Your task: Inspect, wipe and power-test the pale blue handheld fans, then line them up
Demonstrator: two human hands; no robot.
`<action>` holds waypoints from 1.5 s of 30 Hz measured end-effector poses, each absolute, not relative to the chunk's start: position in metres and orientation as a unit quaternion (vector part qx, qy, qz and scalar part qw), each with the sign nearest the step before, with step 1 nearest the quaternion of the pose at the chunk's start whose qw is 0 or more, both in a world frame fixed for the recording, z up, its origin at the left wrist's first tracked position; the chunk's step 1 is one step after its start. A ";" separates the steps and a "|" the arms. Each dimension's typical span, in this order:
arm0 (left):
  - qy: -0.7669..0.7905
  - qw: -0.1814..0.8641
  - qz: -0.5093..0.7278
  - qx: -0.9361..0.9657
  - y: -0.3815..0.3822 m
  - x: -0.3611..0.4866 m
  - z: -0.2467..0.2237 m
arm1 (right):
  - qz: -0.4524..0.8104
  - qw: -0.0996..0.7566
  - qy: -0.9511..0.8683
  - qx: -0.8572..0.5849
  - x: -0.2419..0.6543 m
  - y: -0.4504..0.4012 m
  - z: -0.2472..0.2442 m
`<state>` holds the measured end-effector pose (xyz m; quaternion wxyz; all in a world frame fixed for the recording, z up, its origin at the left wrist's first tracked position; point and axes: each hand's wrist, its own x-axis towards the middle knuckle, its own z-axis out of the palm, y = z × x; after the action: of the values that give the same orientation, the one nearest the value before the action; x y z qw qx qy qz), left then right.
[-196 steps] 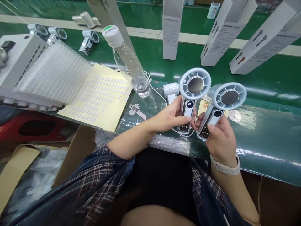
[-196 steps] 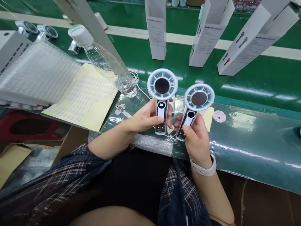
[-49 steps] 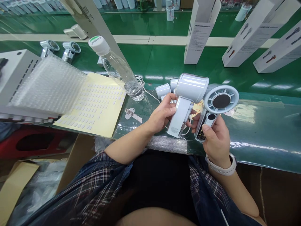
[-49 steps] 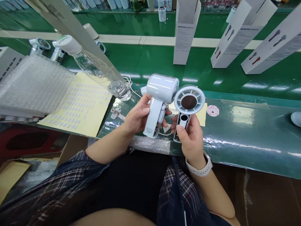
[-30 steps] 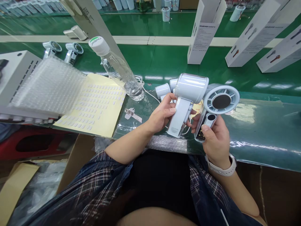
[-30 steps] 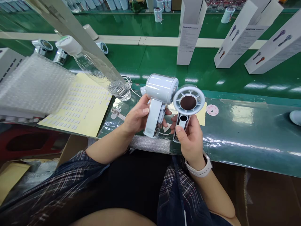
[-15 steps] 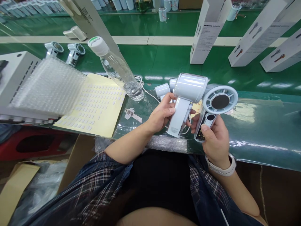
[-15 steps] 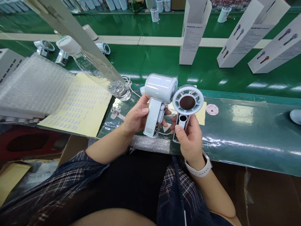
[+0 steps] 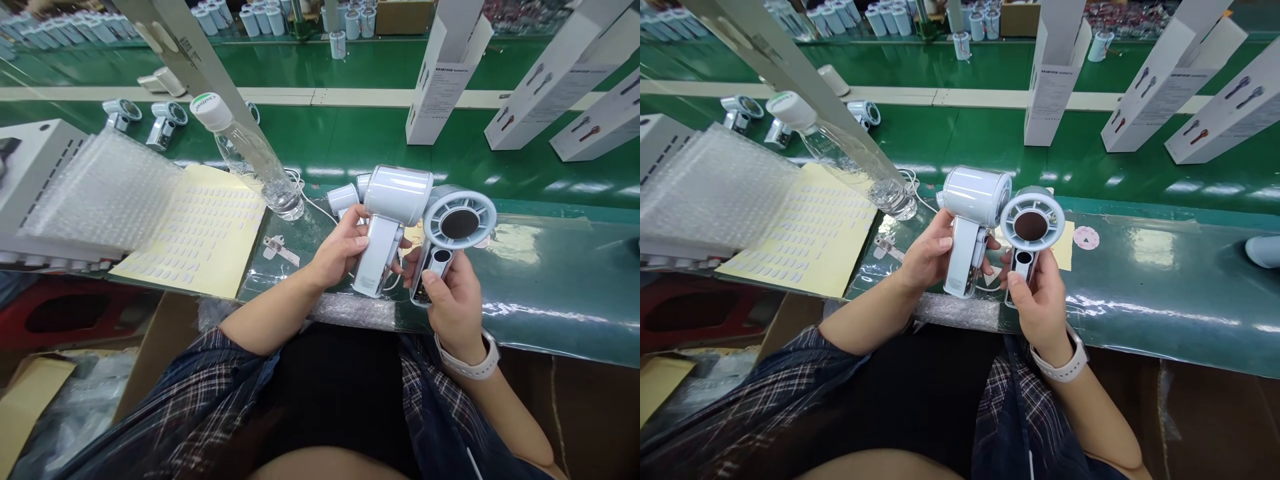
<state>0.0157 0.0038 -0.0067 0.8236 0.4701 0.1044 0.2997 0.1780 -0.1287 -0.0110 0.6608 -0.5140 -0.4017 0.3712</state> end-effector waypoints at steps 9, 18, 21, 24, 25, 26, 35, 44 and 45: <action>0.107 0.815 0.303 0.482 0.002 0.012 -0.007 | 0.342 0.672 -0.403 -0.518 0.177 -0.128 -0.013; 0.155 0.810 0.258 0.503 0.003 0.012 -0.006 | 0.465 0.716 -0.276 -0.442 0.186 -0.117 -0.015; 0.148 0.814 0.245 0.505 0.003 0.012 -0.005 | 0.466 0.706 -0.283 -0.452 0.186 -0.116 -0.018; 0.148 0.812 0.251 0.506 0.004 0.011 -0.003 | 0.459 0.708 -0.283 -0.456 0.187 -0.117 -0.021; 0.152 0.815 0.250 0.500 0.004 0.011 -0.002 | 0.454 0.711 -0.280 -0.458 0.188 -0.117 -0.021; 0.158 0.820 0.251 0.490 0.004 0.011 -0.001 | 0.455 0.713 -0.275 -0.458 0.188 -0.116 -0.020; 0.142 0.871 0.217 0.417 -0.001 0.020 0.007 | 0.585 0.678 -0.213 -0.390 0.176 -0.101 0.006; 0.195 0.867 0.249 0.385 -0.003 0.019 0.002 | 0.551 0.667 -0.255 -0.432 0.176 -0.104 0.009; 0.195 0.868 0.246 0.386 -0.003 0.019 0.001 | 0.550 0.665 -0.254 -0.436 0.177 -0.104 0.010</action>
<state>0.0190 -0.0031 0.0014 0.8675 0.3857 0.1951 0.2462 0.1767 -0.1042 0.0100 0.6652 -0.4361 -0.2535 0.5504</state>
